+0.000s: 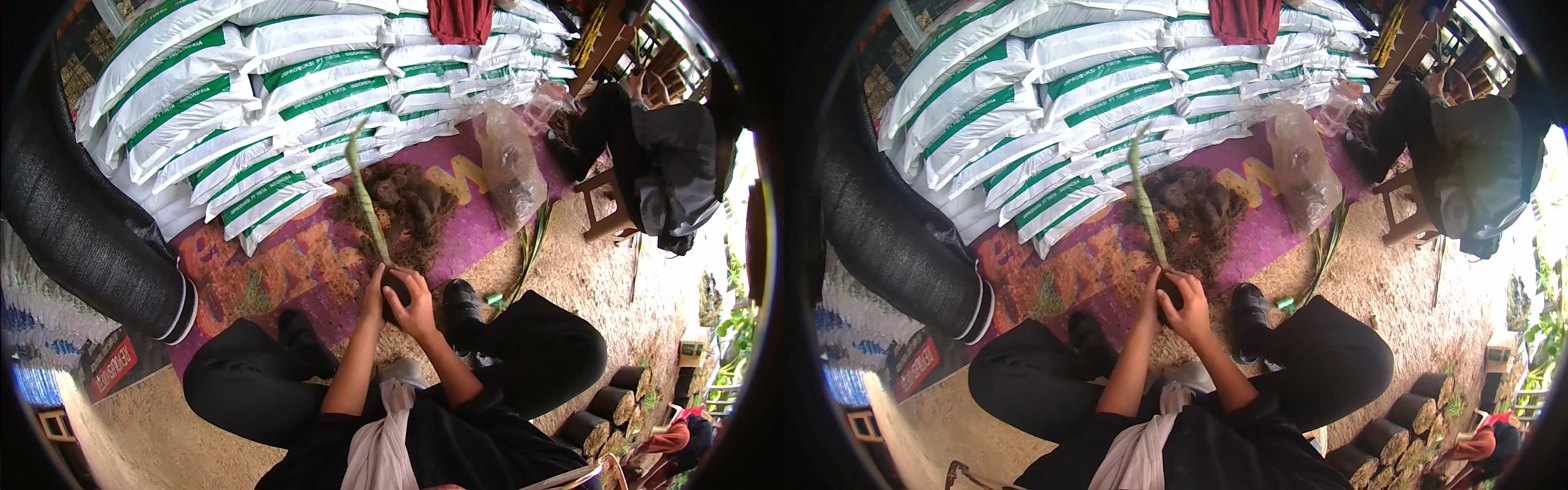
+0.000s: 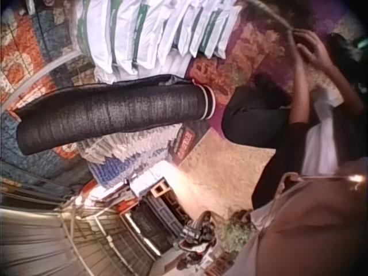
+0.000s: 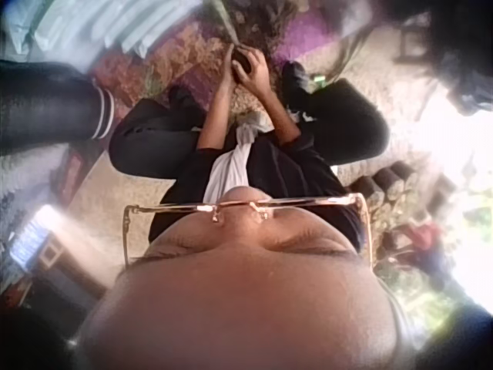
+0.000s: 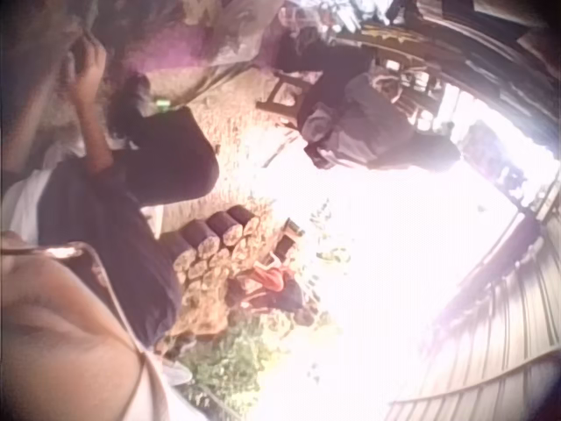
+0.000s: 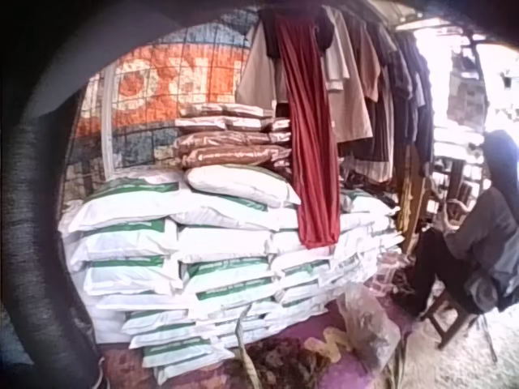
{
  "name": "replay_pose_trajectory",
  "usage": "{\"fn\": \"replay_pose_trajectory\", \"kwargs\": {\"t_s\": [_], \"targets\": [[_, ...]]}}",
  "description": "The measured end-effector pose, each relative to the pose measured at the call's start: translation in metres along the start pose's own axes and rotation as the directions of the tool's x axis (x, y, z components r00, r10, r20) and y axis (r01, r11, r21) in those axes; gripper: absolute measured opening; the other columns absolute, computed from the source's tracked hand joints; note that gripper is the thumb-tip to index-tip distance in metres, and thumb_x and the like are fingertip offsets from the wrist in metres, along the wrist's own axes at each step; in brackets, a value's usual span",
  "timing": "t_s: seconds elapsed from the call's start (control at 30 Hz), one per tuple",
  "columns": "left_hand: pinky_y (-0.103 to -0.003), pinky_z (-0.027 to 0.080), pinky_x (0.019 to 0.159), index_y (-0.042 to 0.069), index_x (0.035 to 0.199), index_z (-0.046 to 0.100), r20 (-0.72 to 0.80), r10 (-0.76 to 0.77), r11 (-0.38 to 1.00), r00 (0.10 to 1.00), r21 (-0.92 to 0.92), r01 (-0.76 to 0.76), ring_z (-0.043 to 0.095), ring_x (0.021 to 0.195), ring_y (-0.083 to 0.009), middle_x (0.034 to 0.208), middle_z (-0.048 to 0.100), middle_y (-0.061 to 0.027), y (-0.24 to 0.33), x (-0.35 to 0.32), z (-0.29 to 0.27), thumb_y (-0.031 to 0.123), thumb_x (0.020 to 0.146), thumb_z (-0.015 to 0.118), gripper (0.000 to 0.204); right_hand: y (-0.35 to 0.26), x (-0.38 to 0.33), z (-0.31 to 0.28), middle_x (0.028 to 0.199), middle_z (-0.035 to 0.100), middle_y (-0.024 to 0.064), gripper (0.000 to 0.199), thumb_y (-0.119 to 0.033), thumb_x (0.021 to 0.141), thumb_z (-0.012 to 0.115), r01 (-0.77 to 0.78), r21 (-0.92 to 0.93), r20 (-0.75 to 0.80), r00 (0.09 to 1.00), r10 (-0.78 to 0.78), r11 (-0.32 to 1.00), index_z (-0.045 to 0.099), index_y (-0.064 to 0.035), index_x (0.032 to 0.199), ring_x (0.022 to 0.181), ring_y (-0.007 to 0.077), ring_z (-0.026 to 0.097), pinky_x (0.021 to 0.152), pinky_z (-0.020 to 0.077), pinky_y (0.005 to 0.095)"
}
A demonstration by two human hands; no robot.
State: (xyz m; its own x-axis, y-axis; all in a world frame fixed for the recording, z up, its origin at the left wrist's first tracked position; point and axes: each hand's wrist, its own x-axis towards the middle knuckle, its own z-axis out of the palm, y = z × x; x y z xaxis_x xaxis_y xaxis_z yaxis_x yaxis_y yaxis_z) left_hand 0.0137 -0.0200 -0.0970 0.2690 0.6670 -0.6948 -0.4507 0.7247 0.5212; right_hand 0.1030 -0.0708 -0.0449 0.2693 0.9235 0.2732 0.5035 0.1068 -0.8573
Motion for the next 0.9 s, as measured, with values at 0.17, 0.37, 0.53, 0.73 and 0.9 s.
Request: {"fn": "replay_pose_trajectory", "kwargs": {"t_s": [0.17,0.37,0.53,0.73,0.9], "targets": [[-0.033,0.047,0.082,0.004,0.109,0.06,0.01,0.161,0.944,0.987,0.29,-0.157,0.06,0.093,-0.0198,0.102,0.061,-0.0084,0.003,-0.007,0.018,0.053,0.092,0.046,0.054,0.017,-0.003,-0.003,0.114,0.056,0.0204,0.043,-0.014,0.081,0.067,-0.153,0.116,-0.112,0.98,0.166,0.981,0.055,0.0022,0.119,0.105,0.0343,0.057,0.09,0.0453,0.0386],[-0.033,0.044,0.088,0.001,0.113,0.058,0.088,0.329,0.858,0.94,0.389,-0.336,0.057,0.1,-0.0205,0.105,0.06,-0.0099,0.01,0.002,0.018,0.054,0.095,0.037,0.06,0.009,0.001,-0.001,0.121,0.053,0.0211,0.053,-0.017,0.081,0.068,-0.088,0.121,-0.151,0.983,0.106,0.989,0.049,0.0038,0.125,0.111,0.0351,0.055,0.095,0.0425,0.0403],[-0.033,0.045,0.087,0.0,0.112,0.056,0.095,0.326,0.923,0.94,0.181,-0.339,0.056,0.099,-0.0206,0.109,0.056,-0.0114,0.02,-0.003,0.027,0.051,0.098,0.031,0.058,-0.008,0.013,0.001,0.118,0.055,0.0209,0.045,-0.015,0.079,0.068,0.068,0.036,-0.213,0.975,-0.059,0.997,0.055,0.0025,0.118,0.108,0.0362,0.055,0.093,0.0433,0.0414],[-0.033,0.047,0.086,0.005,0.111,0.057,0.034,0.326,0.938,0.945,0.115,-0.328,0.059,0.093,-0.0207,0.103,0.059,-0.0081,0.034,-0.006,0.017,0.052,0.097,0.031,0.055,-0.016,0.025,0.013,0.116,0.057,0.0193,0.041,-0.016,0.079,0.066,0.062,0.092,-0.102,0.993,-0.052,0.994,0.058,0.0006,0.116,0.106,0.0356,0.055,0.091,0.0437,0.0424],[-0.035,0.05,0.085,0.01,0.11,0.056,-0.013,0.393,0.913,0.92,0.128,-0.388,0.06,0.098,-0.018,0.103,0.061,-0.0065,0.039,-0.004,-0.002,0.056,0.094,0.037,0.053,-0.023,0.021,0.016,0.122,0.053,0.0176,0.061,-0.022,0.074,0.074,0.03,0.105,-0.107,0.994,-0.019,0.994,0.05,-0.0009,0.127,0.115,0.0338,0.051,0.099,0.0385,0.0423]]}}
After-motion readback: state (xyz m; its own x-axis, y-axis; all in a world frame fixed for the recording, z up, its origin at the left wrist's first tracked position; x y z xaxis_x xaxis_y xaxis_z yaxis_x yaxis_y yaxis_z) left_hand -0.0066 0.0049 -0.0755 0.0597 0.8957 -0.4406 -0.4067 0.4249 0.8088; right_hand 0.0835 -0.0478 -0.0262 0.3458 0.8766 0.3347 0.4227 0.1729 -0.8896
